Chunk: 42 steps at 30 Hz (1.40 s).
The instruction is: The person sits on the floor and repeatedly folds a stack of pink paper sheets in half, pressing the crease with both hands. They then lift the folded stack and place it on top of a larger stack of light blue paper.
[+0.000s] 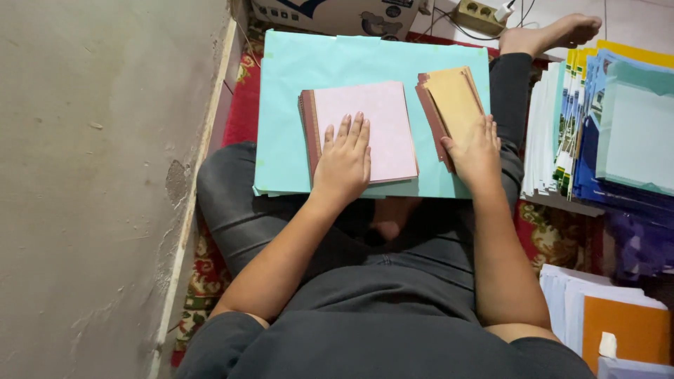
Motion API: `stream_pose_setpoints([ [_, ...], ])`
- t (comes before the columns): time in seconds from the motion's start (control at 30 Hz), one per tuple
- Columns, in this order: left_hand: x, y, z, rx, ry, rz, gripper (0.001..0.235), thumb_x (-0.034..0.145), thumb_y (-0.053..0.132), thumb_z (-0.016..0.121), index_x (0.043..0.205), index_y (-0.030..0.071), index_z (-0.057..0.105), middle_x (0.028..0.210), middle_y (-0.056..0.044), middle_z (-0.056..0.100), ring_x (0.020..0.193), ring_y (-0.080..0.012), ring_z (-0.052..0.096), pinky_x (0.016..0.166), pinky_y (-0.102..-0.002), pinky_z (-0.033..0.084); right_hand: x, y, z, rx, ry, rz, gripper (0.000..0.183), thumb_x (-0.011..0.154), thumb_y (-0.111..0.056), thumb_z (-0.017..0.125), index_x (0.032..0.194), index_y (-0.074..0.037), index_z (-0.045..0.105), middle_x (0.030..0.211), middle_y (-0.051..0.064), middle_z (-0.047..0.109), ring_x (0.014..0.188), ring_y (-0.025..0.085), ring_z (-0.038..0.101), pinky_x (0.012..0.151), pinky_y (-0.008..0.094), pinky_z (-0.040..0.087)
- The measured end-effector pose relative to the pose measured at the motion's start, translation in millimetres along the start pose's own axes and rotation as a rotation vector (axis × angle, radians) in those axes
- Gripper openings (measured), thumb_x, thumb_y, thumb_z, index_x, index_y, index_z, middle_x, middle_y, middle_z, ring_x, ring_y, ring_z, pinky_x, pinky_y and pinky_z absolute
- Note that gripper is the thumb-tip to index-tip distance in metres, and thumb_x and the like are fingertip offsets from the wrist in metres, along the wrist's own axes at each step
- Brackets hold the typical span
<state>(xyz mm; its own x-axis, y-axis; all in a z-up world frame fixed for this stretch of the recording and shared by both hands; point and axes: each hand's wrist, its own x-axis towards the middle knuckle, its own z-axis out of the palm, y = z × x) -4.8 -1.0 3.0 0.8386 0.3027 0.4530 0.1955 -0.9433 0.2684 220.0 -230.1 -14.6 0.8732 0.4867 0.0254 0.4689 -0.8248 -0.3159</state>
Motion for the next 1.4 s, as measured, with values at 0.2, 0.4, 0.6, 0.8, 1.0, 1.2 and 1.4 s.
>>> stream_pose_setpoints([
  [0.2, 0.0, -11.5, 3.9, -0.183, 0.01, -0.011, 0.05, 0.097, 0.022, 0.048, 0.143, 0.004, 0.056, 0.151, -0.016, 0.053, 0.143, -0.0378, 0.047, 0.114, -0.058, 0.033, -3.1, 0.5, -6.7, -0.081, 0.254, 0.016, 0.06, 0.091, -0.032, 0.066, 0.147, -0.014, 0.058, 0.114, 0.018, 0.072, 0.096, 0.044, 0.072, 0.078, 0.059, 0.059],
  [0.4, 8.4, -19.8, -70.0, -0.908, 0.25, -0.33, 0.033, 0.103, 0.007, 0.044, 0.13, 0.003, 0.063, 0.147, -0.016, 0.056, 0.148, -0.034, 0.043, 0.122, -0.046, 0.039, -11.0, 1.8, -80.5, 0.07, 0.433, -0.14, 0.031, 0.081, 0.004, 0.042, 0.1, 0.0, 0.066, 0.09, 0.021, 0.065, 0.075, 0.047, 0.055, 0.066, 0.052, 0.042],
  [0.6, 4.9, -60.1, -51.1, -0.781, 0.365, -0.487, 0.037, 0.101, 0.005, 0.035, 0.127, 0.001, 0.061, 0.142, -0.017, 0.058, 0.138, -0.0309, 0.053, 0.117, -0.043, 0.043, -58.3, -110.4, -136.2, 0.65, 0.241, 0.086, 0.05, 0.119, -0.017, 0.065, 0.086, -0.022, 0.029, 0.076, -0.006, 0.025, 0.062, 0.008, 0.025, 0.054, 0.029, 0.02],
  [0.8, -4.0, -76.1, -21.5, -0.796, 0.449, -0.432, 0.038, 0.105, 0.008, 0.036, 0.138, 0.006, 0.054, 0.147, -0.021, 0.053, 0.141, -0.0402, 0.047, 0.121, -0.051, 0.034, -43.1, -122.4, -28.7, 0.903, -0.009, -0.186, 0.023, 0.1, -0.014, 0.073, 0.117, -0.003, 0.062, 0.087, 0.009, 0.061, 0.077, 0.016, 0.055, 0.069, 0.028, 0.05],
  [1.0, 2.4, -55.8, -51.4, -0.745, 0.18, -0.431, 0.046, 0.107, 0.025, 0.044, 0.149, 0.01, 0.05, 0.163, -0.018, 0.038, 0.154, -0.0382, 0.031, 0.127, -0.056, 0.021, -53.3, -124.1, -16.3, 0.722, 0.0, -0.117, 0.014, 0.101, -0.018, 0.07, 0.113, -0.014, 0.063, 0.074, 0.006, 0.066, 0.063, 0.011, 0.055, 0.057, 0.024, 0.044],
  [1.2, -4.9, -60.8, -25.1, -0.495, 0.08, -0.262, 0.052, 0.1, 0.043, 0.055, 0.144, 0.015, 0.059, 0.168, -0.014, 0.027, 0.156, -0.0436, 0.02, 0.125, -0.061, 0.018, -56.5, -115.7, 6.9, 0.586, 0.141, -0.072, 0.015, 0.101, -0.018, 0.068, 0.115, -0.015, 0.066, 0.075, 0.012, 0.069, 0.065, 0.021, 0.063, 0.065, 0.034, 0.049],
  [1.4, -4.1, -61.6, -20.1, -0.397, 0.027, -0.243, 0.059, 0.097, 0.049, 0.058, 0.146, 0.016, 0.058, 0.169, -0.016, 0.023, 0.156, -0.0443, 0.021, 0.124, -0.063, 0.02, -62.5, -125.0, 2.8, 0.504, 0.157, -0.08, 0.016, 0.099, -0.021, 0.07, 0.114, -0.018, 0.068, 0.075, 0.014, 0.071, 0.068, 0.028, 0.068, 0.067, 0.037, 0.05],
])
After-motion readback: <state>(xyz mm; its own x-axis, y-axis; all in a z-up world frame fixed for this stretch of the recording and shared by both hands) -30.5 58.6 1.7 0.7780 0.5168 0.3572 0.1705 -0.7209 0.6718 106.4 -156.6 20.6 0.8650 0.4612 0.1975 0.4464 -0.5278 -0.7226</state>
